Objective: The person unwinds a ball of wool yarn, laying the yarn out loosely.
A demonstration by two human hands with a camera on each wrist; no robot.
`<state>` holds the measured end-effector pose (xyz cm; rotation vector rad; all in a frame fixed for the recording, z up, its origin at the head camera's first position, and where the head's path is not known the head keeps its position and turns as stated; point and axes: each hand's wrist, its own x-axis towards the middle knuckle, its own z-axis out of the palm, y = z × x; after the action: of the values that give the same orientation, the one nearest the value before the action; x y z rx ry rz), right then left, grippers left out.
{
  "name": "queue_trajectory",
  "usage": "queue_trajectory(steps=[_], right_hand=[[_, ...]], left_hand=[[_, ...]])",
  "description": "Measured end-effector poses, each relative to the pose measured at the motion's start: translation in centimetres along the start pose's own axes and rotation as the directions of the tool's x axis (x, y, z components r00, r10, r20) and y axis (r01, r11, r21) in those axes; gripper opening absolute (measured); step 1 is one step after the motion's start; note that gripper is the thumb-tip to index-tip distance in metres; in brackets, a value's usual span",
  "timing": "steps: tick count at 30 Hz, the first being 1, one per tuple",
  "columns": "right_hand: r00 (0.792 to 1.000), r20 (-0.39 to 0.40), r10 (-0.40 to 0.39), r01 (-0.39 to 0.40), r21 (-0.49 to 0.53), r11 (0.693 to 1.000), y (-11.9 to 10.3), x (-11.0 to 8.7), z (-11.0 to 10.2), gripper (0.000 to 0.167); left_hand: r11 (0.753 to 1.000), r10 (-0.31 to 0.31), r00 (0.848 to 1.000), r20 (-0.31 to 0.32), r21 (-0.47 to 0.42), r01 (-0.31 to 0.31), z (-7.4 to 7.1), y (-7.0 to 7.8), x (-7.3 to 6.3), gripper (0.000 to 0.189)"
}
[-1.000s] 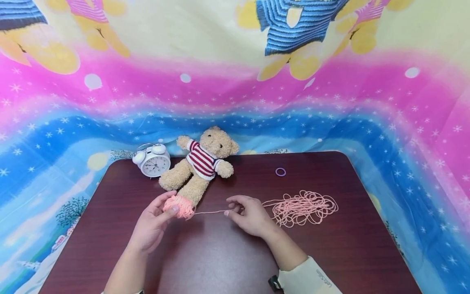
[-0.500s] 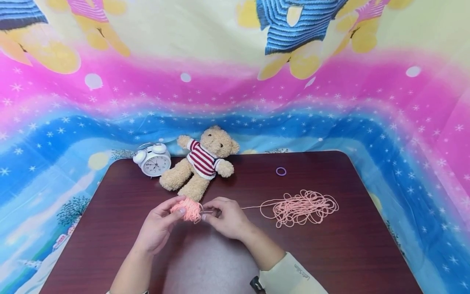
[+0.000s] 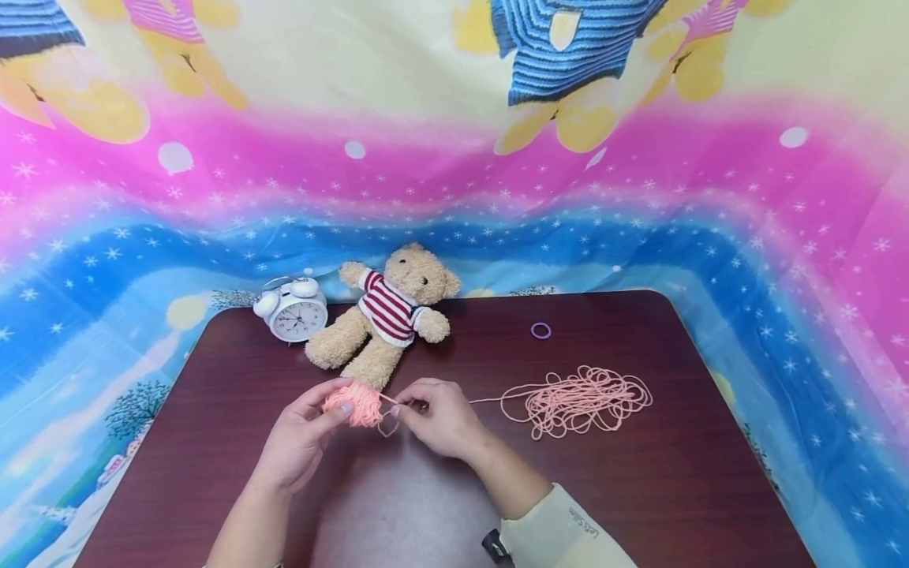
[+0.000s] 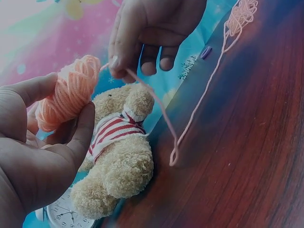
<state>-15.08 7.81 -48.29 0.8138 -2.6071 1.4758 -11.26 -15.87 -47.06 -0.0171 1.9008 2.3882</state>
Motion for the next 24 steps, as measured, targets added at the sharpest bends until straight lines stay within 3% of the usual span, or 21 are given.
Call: queue_trajectory(steps=[13,24], right_hand=[[0.999,-0.031,-0.025,0.023,-0.058,0.998,0.7,-1.0,-3.1,0.003],[0.996,-0.087,0.015,-0.023,-0.095,0.995,1.7,-2.1,-6.3,0.003]], left_hand=[[0.999,0.014,0.999,-0.034,0.030,-0.013,-1.2,0.3,0.1,0.046],[0.999,0.026,0.997,-0.068,0.031,-0.024,-2.5,0.6,0.1,0.047]])
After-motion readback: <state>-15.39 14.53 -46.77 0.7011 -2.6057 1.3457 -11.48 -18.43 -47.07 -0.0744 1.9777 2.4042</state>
